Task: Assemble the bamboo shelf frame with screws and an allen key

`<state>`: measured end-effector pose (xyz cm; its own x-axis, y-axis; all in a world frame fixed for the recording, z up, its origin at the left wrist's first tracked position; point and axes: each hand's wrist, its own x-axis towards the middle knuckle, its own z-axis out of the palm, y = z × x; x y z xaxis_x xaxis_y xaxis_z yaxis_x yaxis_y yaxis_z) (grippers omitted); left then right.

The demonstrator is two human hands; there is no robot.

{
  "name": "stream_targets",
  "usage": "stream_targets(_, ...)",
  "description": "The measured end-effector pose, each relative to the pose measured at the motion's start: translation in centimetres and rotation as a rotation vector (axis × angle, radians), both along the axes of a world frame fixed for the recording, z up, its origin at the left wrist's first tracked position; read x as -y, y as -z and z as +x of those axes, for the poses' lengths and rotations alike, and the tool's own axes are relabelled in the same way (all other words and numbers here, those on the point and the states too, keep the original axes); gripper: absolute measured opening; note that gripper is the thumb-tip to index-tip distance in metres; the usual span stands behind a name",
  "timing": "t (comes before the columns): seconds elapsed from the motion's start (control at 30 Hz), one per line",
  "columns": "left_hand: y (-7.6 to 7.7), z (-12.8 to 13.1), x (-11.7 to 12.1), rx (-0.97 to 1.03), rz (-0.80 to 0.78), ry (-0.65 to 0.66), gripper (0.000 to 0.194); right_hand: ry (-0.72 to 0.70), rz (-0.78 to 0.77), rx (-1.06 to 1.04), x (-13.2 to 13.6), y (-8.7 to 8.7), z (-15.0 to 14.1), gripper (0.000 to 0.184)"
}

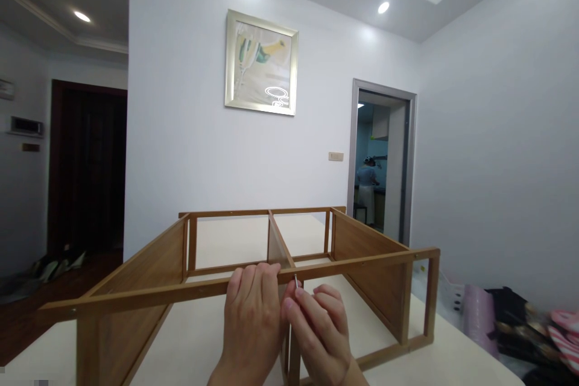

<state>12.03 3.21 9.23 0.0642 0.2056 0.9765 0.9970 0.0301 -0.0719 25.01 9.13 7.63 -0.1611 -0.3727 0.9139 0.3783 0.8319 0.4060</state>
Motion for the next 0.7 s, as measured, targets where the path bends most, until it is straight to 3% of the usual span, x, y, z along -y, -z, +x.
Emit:
stream_targets(0.27, 0.3, -0.3, 0.0, -0.003, -0.025, 0.005, 0.014, -0.033, -0.050, 0.061, -1.0, 0.6, 0.3, 0.025)
stream_targets(0.47, -0.2, 0.0, 0.0, -0.005, 0.001, -0.018, 0.016, -0.163, -0.167, -0.051, -1.2, 0.7, -0.1, 0.029)
stream_targets(0.7, -0.1, -0.1, -0.1, -0.003, -0.007, -0.026, 0.016, -0.137, -0.126, -0.018, -0.7, 0.1, 0.0, 0.027)
